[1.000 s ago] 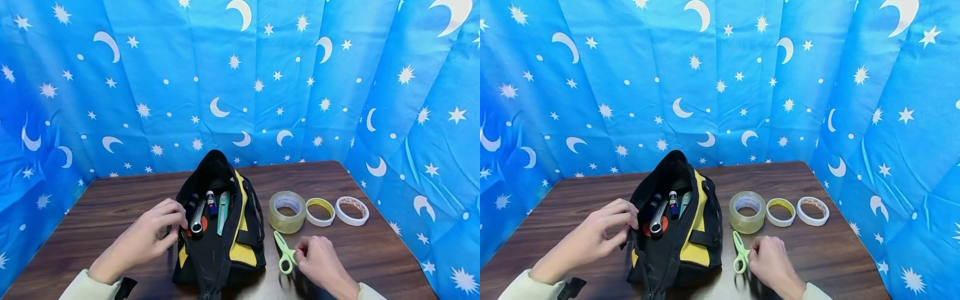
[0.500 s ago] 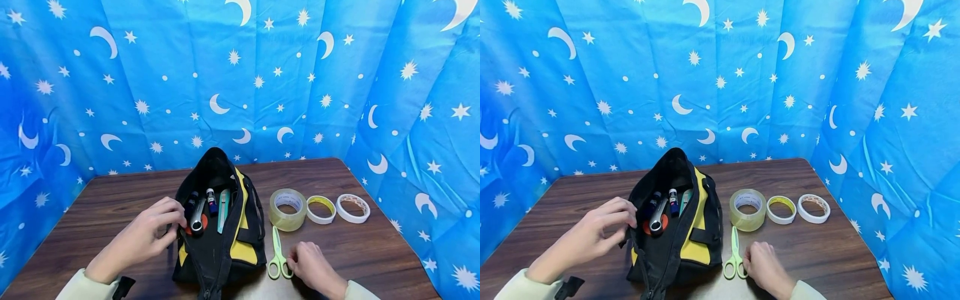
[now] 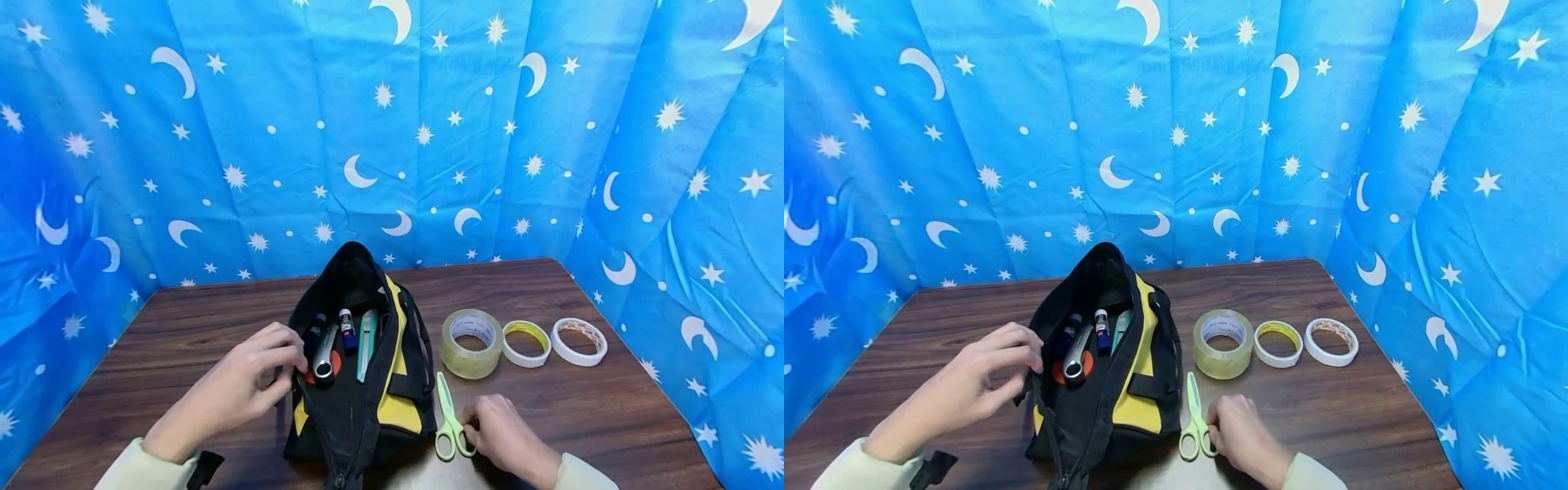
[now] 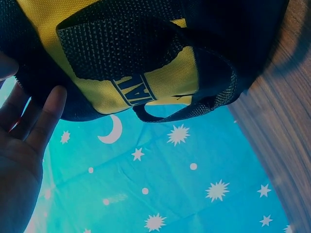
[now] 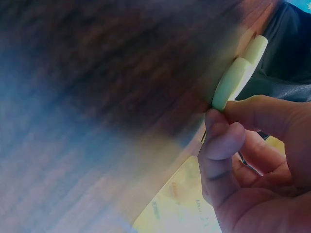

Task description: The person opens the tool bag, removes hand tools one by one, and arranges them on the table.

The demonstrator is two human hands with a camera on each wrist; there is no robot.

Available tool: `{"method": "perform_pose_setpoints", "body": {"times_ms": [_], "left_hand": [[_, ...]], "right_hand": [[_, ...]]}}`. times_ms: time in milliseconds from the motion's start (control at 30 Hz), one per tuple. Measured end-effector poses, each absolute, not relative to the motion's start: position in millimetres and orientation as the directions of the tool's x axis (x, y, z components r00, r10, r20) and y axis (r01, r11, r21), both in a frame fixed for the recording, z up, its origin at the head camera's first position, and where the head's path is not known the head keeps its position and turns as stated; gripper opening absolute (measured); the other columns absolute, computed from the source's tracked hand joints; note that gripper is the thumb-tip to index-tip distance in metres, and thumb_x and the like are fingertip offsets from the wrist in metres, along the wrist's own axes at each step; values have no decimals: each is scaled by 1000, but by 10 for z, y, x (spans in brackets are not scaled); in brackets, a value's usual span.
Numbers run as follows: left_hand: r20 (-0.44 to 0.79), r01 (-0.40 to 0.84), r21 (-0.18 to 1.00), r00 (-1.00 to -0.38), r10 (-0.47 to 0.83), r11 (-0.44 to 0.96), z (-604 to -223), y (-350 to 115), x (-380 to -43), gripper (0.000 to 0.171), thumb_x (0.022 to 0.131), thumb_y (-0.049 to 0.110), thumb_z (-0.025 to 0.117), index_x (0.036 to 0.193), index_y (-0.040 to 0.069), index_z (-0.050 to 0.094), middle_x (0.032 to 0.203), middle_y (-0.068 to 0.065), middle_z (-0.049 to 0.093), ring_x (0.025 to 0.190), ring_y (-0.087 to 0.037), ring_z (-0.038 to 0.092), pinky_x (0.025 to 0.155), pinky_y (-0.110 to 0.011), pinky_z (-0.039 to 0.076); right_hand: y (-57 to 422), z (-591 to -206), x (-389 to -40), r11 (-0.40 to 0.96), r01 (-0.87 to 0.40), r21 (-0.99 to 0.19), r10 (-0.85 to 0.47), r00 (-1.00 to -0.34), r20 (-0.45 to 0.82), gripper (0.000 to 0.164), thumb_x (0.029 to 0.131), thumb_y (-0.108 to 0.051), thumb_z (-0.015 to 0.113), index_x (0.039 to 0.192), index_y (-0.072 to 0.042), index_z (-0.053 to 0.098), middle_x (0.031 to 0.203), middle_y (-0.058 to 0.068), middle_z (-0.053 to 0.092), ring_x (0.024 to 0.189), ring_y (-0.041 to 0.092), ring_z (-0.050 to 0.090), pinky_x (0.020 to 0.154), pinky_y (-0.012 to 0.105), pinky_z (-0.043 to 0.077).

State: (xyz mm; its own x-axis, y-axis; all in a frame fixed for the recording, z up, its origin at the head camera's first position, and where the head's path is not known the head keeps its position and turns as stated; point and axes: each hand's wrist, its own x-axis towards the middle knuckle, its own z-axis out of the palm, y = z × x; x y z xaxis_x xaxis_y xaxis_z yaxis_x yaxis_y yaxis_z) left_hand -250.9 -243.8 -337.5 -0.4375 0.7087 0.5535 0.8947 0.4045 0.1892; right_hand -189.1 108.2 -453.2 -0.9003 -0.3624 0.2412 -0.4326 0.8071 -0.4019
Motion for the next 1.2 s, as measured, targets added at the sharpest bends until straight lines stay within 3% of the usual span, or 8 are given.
{"method": "perform_pose_setpoints", "body": {"times_ms": [167,400,533,667,833,967,1067,1200], "left_hand": [[555,894,178,-435,708,410,-3343,-2471,-2496,32,68,-1,52,82,28,54,92,14,47,82,-2,40,63,-12,30],[494,860,231,-507,706,456,-3341,-2564,-2468,26,71,-1,52,78,25,52,92,12,47,82,-5,41,65,-15,31],[523,860,229,-504,687,456,-3384,-2590,-2448,29,70,-3,52,77,25,50,92,13,47,81,-3,42,64,-13,32],[547,862,228,-498,673,452,-3419,-2625,-2436,31,69,-4,52,77,26,50,91,14,47,80,-2,42,64,-12,34],[559,870,240,-487,671,431,-3446,-2649,-2428,31,69,-4,52,78,25,51,91,13,47,81,-3,42,64,-13,33],[553,872,255,-485,677,417,-3453,-2633,-2426,34,68,-5,53,80,27,54,92,14,48,81,-3,41,60,-14,34],[539,870,264,-490,685,416,-3459,-2612,-2432,36,69,-4,52,82,29,53,92,15,48,80,-2,40,58,-15,33],[531,872,273,-489,692,407,-3475,-2582,-2442,36,70,-4,52,83,29,52,92,15,48,80,-2,40,61,-15,31]], "right_hand": [[1062,-4521,-1876,801,-435,-411,-366,-899,239,26,61,-5,61,50,-24,48,47,-21,33,44,-1,33,40,19,27],[1038,-4536,-1879,790,-432,-436,-368,-902,227,21,61,-5,61,53,-23,53,49,-21,38,46,-2,36,43,19,30],[1026,-4568,-1880,791,-416,-449,-370,-909,191,20,63,-8,61,53,-24,54,49,-20,38,46,-1,35,43,19,30],[995,-4495,-1885,809,-415,-416,-315,-904,289,16,66,-12,62,57,-24,56,55,-19,41,50,-1,38,45,20,33],[849,-3998,-1970,750,-538,-386,-280,-786,551,16,72,-12,60,62,-24,55,61,-17,42,55,1,41,49,17,34],[549,-3395,-2128,605,-720,-341,-421,-652,631,11,78,-14,56,71,-22,58,66,-13,44,59,3,39,51,17,34],[174,-3070,-2345,535,-796,-282,-622,-597,506,8,80,-15,55,77,-18,62,71,-12,48,62,2,41,54,16,36],[-356,-2981,-2725,589,-760,-277,-770,-631,92,11,81,-12,54,78,-17,62,69,-10,51,60,3,45,54,17,37]]}}
